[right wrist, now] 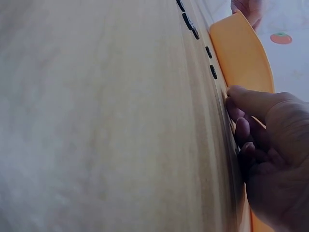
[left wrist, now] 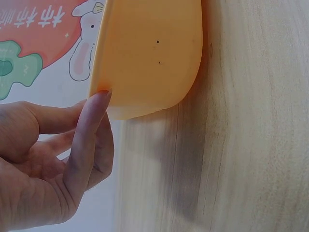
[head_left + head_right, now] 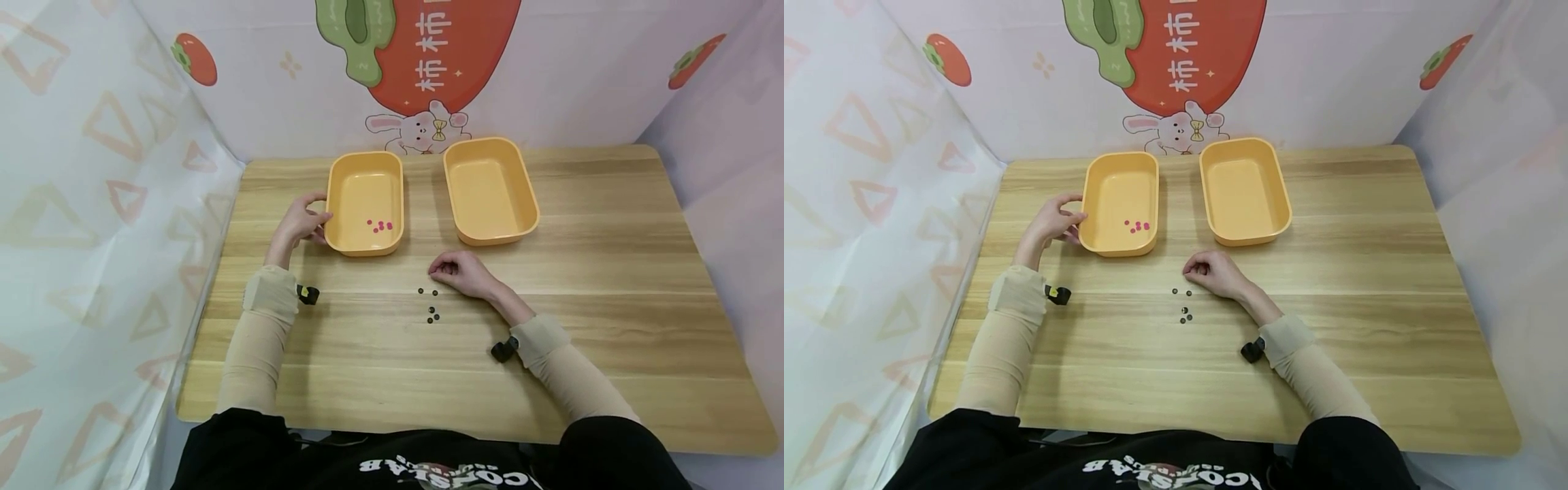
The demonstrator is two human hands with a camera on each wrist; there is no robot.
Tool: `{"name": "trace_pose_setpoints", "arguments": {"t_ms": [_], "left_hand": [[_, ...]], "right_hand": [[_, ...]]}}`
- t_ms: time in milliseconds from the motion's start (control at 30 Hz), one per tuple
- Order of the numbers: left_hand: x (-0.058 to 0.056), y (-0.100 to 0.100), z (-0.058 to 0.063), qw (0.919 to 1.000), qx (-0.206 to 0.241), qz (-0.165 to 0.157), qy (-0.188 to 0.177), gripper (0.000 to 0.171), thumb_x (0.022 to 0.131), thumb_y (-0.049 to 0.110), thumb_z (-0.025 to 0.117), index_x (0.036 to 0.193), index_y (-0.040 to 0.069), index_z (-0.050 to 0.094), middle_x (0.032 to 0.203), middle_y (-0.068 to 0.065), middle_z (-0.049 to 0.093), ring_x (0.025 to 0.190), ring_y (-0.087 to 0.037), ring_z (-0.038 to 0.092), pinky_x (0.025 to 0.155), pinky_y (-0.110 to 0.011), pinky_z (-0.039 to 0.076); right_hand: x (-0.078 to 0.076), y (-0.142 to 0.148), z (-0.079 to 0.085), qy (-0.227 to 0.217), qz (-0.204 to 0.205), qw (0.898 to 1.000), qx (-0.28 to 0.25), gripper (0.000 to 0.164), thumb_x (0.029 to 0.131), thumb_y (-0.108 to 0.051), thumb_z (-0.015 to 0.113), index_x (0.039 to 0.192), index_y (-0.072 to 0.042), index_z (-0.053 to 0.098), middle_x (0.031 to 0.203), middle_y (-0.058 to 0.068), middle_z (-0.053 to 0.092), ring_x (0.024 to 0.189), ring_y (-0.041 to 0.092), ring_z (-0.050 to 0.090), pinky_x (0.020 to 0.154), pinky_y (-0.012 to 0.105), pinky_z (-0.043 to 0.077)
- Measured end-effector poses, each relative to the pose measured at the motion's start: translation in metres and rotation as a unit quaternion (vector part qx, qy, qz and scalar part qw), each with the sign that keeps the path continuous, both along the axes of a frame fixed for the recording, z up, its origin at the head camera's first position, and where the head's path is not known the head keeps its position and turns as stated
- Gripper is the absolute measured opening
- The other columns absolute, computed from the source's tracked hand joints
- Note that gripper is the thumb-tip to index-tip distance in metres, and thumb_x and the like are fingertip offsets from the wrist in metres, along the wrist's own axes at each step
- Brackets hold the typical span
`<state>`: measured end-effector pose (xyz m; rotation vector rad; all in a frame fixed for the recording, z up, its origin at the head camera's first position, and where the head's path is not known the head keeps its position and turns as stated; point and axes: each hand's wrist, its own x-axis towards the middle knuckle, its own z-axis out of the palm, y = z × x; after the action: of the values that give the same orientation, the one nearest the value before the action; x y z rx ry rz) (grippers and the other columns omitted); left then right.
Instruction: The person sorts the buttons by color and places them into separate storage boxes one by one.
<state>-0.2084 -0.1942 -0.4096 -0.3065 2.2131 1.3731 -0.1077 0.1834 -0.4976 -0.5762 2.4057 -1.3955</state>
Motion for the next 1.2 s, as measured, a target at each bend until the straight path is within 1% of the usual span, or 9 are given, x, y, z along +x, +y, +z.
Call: {"name": "trace_pose_setpoints", "arguments": {"t_ms": [133, 333, 467, 567, 733, 900, 1033, 1133, 1200], "left_hand": [[0.001, 0.000, -0.001, 1.0000, 0.005, 0.000, -0.002, 0.062, 0.111, 0.010, 0.063, 0.169, 0.010, 0.040, 0.095, -0.012, 0.070, 0.056, -0.010, 0.068, 0.060, -0.034, 0.071], [0.003, -0.001, -0.002, 1.0000, 0.000, -0.002, 0.003, 0.060, 0.111, 0.010, 0.063, 0.168, 0.010, 0.042, 0.093, -0.013, 0.070, 0.055, -0.010, 0.068, 0.061, -0.036, 0.072], [0.004, -0.002, -0.003, 1.0000, -0.001, -0.001, 0.002, 0.061, 0.111, 0.010, 0.063, 0.168, 0.010, 0.042, 0.092, -0.013, 0.071, 0.055, -0.011, 0.068, 0.062, -0.038, 0.072], [0.004, -0.002, -0.003, 1.0000, -0.002, -0.002, 0.002, 0.061, 0.111, 0.011, 0.063, 0.168, 0.011, 0.041, 0.093, -0.014, 0.071, 0.055, -0.011, 0.068, 0.062, -0.037, 0.072], [0.003, -0.002, -0.001, 1.0000, -0.006, -0.002, 0.003, 0.061, 0.111, 0.011, 0.063, 0.169, 0.011, 0.041, 0.096, -0.016, 0.071, 0.055, -0.011, 0.069, 0.061, -0.036, 0.072], [0.003, -0.002, 0.000, 0.9999, -0.010, -0.002, 0.003, 0.060, 0.112, 0.010, 0.062, 0.168, 0.011, 0.042, 0.095, -0.016, 0.071, 0.054, -0.011, 0.069, 0.062, -0.037, 0.072], [0.002, -0.001, 0.000, 0.9999, -0.010, -0.001, 0.003, 0.060, 0.112, 0.010, 0.062, 0.168, 0.011, 0.042, 0.097, -0.018, 0.071, 0.054, -0.011, 0.068, 0.061, -0.036, 0.072], [0.001, -0.001, 0.000, 1.0000, -0.008, 0.000, 0.005, 0.059, 0.112, 0.010, 0.062, 0.168, 0.011, 0.042, 0.099, -0.019, 0.070, 0.054, -0.011, 0.068, 0.061, -0.035, 0.072], [0.001, -0.001, -0.001, 0.9999, -0.009, -0.002, 0.006, 0.059, 0.112, 0.010, 0.062, 0.167, 0.011, 0.043, 0.100, -0.019, 0.070, 0.054, -0.011, 0.068, 0.061, -0.036, 0.072]], "right_hand": [[0.001, 0.000, 0.001, -0.005, 0.005, 1.000, -0.006, 0.009, 0.096, -0.005, 0.084, 0.105, -0.002, 0.083, 0.094, 0.013, 0.079, 0.082, 0.009, 0.064, 0.072, 0.017, 0.053], [0.002, 0.001, 0.001, -0.012, 0.008, 1.000, -0.014, 0.012, 0.095, -0.002, 0.084, 0.107, 0.000, 0.083, 0.096, 0.015, 0.079, 0.083, 0.010, 0.064, 0.073, 0.016, 0.053], [0.005, 0.002, 0.001, -0.021, -0.004, 0.999, -0.029, 0.012, 0.096, -0.001, 0.083, 0.108, 0.001, 0.082, 0.098, 0.017, 0.079, 0.083, 0.009, 0.064, 0.073, 0.016, 0.053], [0.009, 0.003, 0.006, -0.018, -0.020, 0.999, -0.038, 0.012, 0.097, 0.001, 0.081, 0.108, 0.002, 0.081, 0.097, 0.017, 0.078, 0.083, 0.008, 0.063, 0.072, 0.016, 0.052], [0.014, 0.005, 0.025, -0.010, -0.054, 0.997, -0.056, 0.014, 0.096, 0.003, 0.080, 0.110, 0.003, 0.080, 0.098, 0.019, 0.076, 0.085, 0.006, 0.063, 0.073, 0.016, 0.052], [0.013, 0.013, 0.046, -0.003, -0.081, 0.993, -0.081, 0.016, 0.097, 0.007, 0.078, 0.113, 0.008, 0.078, 0.104, 0.025, 0.077, 0.087, 0.003, 0.063, 0.077, 0.016, 0.053], [0.005, 0.026, 0.062, 0.037, -0.124, 0.987, -0.097, 0.018, 0.097, 0.008, 0.077, 0.115, 0.009, 0.077, 0.106, 0.028, 0.076, 0.087, -0.002, 0.063, 0.078, 0.011, 0.055], [-0.006, 0.039, 0.073, 0.073, -0.159, 0.977, -0.118, 0.017, 0.098, 0.007, 0.077, 0.115, 0.011, 0.077, 0.104, 0.023, 0.078, 0.086, -0.001, 0.064, 0.076, 0.010, 0.056], [-0.015, 0.047, 0.078, 0.087, -0.180, 0.971, -0.129, 0.016, 0.099, 0.006, 0.077, 0.114, 0.011, 0.078, 0.099, 0.011, 0.078, 0.085, -0.001, 0.065, 0.074, 0.010, 0.056]]}}
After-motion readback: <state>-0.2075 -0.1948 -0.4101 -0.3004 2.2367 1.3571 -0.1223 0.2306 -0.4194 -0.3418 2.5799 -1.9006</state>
